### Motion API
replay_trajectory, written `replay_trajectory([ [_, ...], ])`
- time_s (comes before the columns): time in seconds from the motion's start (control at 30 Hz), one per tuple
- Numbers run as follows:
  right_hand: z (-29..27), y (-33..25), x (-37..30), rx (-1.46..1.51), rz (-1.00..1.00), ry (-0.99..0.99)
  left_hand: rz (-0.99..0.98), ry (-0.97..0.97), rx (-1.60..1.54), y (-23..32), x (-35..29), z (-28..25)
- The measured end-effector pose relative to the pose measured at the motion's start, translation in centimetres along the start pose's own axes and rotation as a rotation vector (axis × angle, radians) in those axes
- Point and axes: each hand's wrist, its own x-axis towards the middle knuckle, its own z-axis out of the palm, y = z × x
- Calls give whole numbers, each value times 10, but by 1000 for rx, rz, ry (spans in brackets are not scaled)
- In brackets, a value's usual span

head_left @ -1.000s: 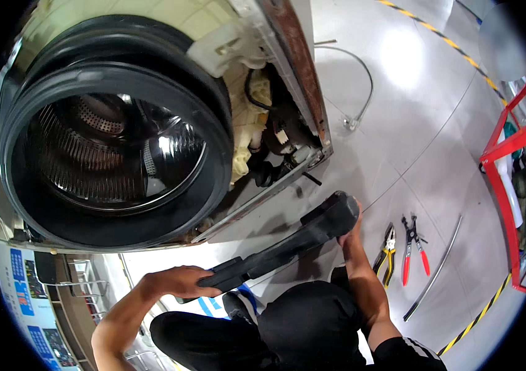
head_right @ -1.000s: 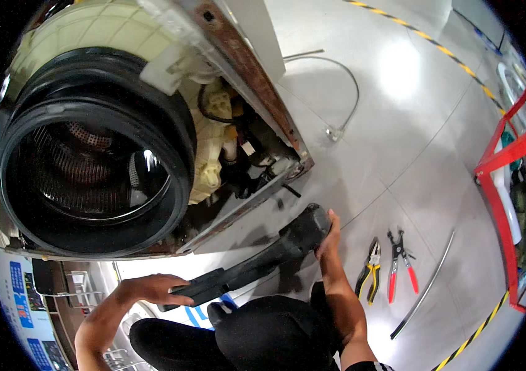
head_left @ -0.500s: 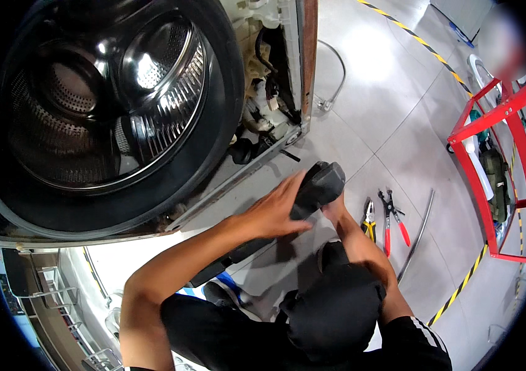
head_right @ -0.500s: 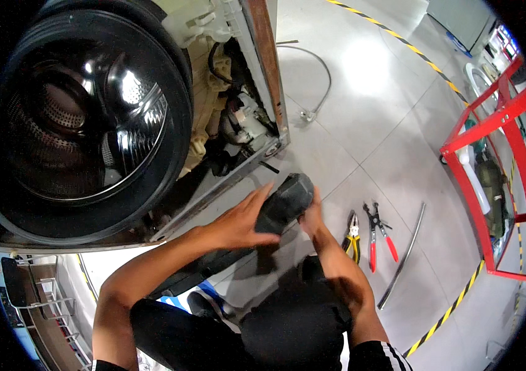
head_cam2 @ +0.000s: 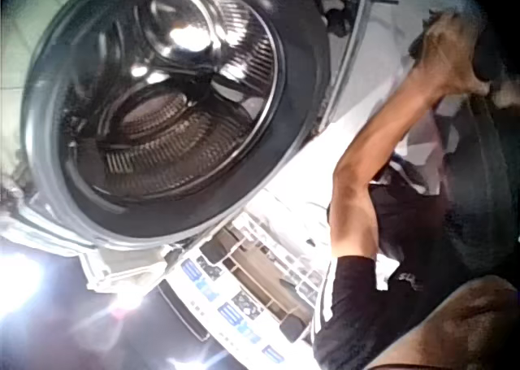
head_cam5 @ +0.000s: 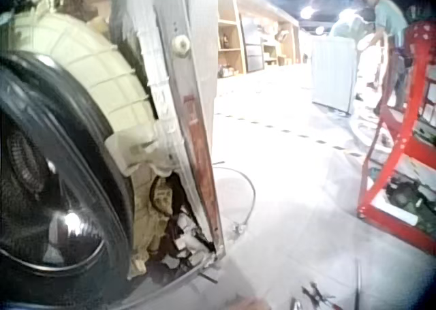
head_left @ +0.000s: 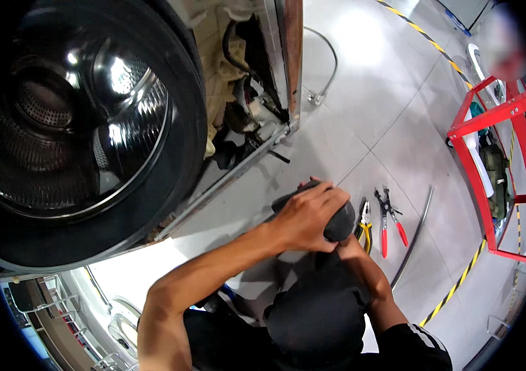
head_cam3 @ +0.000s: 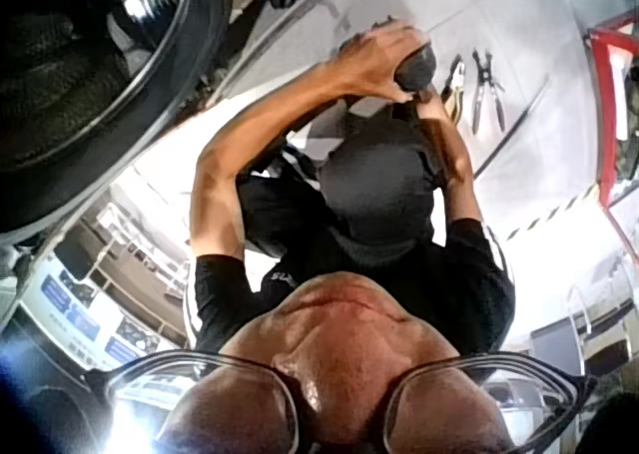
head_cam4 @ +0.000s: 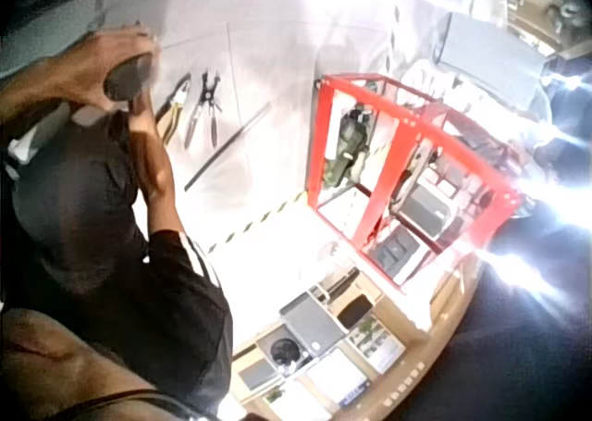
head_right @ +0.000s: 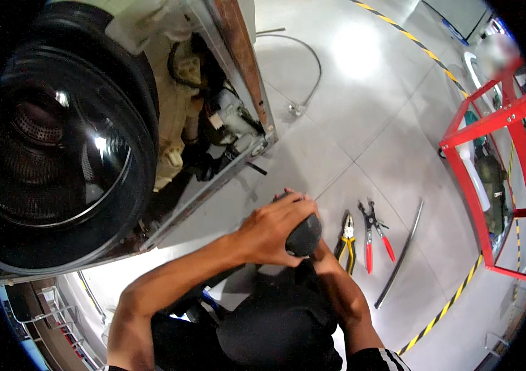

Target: The person handles a large grey plastic counterweight, positions it against the washing machine drum, and handles a wire connector. They then pick up a glass washing machine door and its metal hinges.

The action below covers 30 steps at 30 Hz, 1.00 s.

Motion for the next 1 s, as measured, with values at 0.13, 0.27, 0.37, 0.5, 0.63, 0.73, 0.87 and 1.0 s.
replay_trajectory([
  [0.13, 23, -24, -5, -14, 59, -22, 25, -30, -3, 5, 6, 0],
  [0.27, 36, -66, 26, -326, 161, -56, 56, 2, -34, 4, 8, -10],
  [0.37, 86, -106, 52, -704, 10, -122, -53, -26, -27, -3, 6, -20],
  [0.5, 185, -133, 74, -1106, -195, -329, -56, 10, -38, -22, 3, -30],
  [0.63, 262, -131, 68, -1586, -410, -260, -85, -48, -152, -34, 3, -44],
  [0.73, 264, -126, 81, -1595, -598, -173, -161, -71, -129, -28, 5, -49],
  [0.87, 250, -122, 83, -1648, -821, -237, -109, -50, -137, -22, 4, -40],
  [1.0, 260, -136, 38, -977, -191, -192, -76, -61, -113, -20, 2, -34],
])
